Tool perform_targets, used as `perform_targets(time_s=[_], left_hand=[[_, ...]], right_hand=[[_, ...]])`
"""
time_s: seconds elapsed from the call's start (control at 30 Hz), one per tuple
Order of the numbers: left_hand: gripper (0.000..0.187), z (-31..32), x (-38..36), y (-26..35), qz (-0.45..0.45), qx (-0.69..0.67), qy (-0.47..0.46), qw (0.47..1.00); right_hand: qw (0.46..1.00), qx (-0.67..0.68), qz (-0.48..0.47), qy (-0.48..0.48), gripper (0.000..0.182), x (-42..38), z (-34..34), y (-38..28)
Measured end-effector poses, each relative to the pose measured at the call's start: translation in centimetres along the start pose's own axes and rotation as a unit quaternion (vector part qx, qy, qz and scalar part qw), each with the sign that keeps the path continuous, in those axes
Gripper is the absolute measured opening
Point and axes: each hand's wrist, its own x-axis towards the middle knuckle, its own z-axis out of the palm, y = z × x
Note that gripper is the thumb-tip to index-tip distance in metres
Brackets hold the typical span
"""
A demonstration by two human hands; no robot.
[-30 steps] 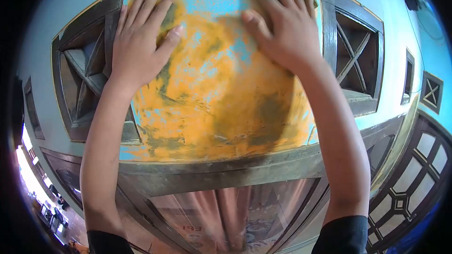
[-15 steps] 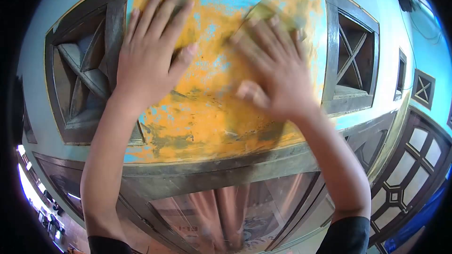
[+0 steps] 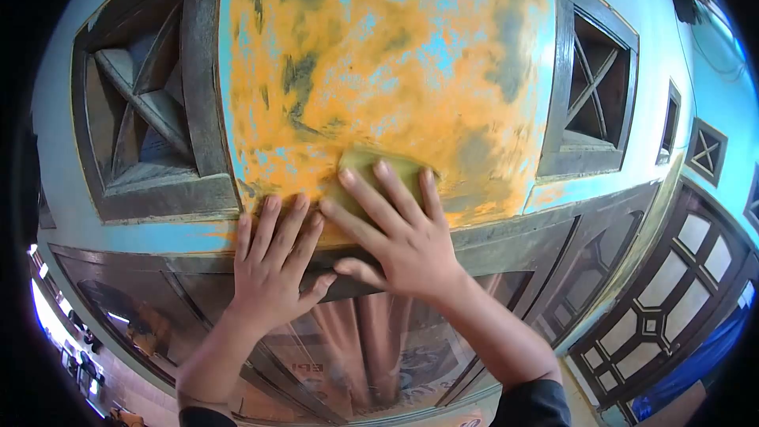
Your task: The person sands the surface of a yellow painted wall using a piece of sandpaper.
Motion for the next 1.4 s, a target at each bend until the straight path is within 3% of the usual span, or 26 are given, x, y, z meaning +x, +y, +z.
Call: perform_targets(time_s=[0.1, 0.2, 0.3, 0.43, 0.57, 0.63, 0.73, 0.83, 0.97, 1.0, 1.1, 1.2, 1.3, 1.33, 1.4], left_hand=[[0.075, 0.4, -1.6, 0.0, -0.021, -0.006, -0.006, 1.0], [0.076, 0.8, -1.8, 0.4, -0.046, -0.017, -0.004, 0.999], [0.077, 1.1, -1.6, 1.1, -0.064, -0.015, 0.008, 0.998], [0.078, 1.2, -1.5, 1.3, -0.079, -0.023, 0.008, 0.997], [0.077, 1.5, -1.4, 1.3, -0.069, -0.012, 0.034, 0.997], [0.077, 1.4, -1.3, 1.5, -0.074, -0.022, 0.034, 0.996], [0.075, 1.4, -1.2, 1.6, -0.08, -0.023, 0.037, 0.996], [0.074, 1.7, -1.4, 1.5, -0.076, -0.021, 0.04, 0.996], [0.074, 1.7, -1.2, 1.8, -0.083, -0.013, 0.045, 0.995], [0.074, 1.6, -1.1, 2.0, -0.089, -0.019, 0.04, 0.995], [0.075, 1.3, -1.2, 2.1, -0.1, -0.015, 0.023, 0.995], [0.076, 1.5, -1.3, 2.0, -0.097, 0.008, 0.018, 0.995], [0.078, 1.6, -1.4, 2.0, -0.097, 0.027, 0.018, 0.995], [0.078, 1.7, -1.4, 2.1, -0.101, 0.028, 0.02, 0.994], [0.079, 1.8, -1.2, 2.6, -0.111, 0.031, 0.025, 0.993]], right_hand=[[0.995, -0.024, 0.082, 0.056, 0.061, -3.5, 0.9, 2.5], [0.968, 0.013, 0.203, 0.148, 0.057, -2.0, 0.3, 4.4], [0.977, 0.013, 0.189, 0.101, 0.059, 0.0, 0.0, 0.6], [0.994, 0.0, 0.108, 0.033, 0.062, -4.1, 1.7, -1.3], [0.957, 0.031, 0.265, 0.11, 0.062, -4.7, 0.5, 2.4], [0.959, 0.041, 0.247, 0.135, 0.065, -3.0, 0.6, 1.4], [0.986, 0.056, 0.157, 0.024, 0.066, -3.3, 1.1, -2.8], [0.985, 0.018, 0.17, 0.013, 0.065, -7.2, 2.0, -1.4], [0.956, 0.02, 0.278, 0.093, 0.068, -6.3, 0.5, 2.4], [0.958, 0.036, 0.265, 0.107, 0.068, -5.6, 0.5, 2.1], [0.982, 0.056, 0.178, 0.023, 0.064, -5.7, 0.5, -0.4], [0.987, 0.031, 0.156, 0.004, 0.062, -9.2, 1.3, 1.4], [0.945, 0.041, 0.302, 0.115, 0.066, -10.3, 0.6, 6.0], [0.936, 0.061, 0.322, 0.129, 0.069, -9.9, 0.1, 6.9], [0.952, 0.069, 0.275, 0.116, 0.068, -9.5, 0.2, 6.1]])
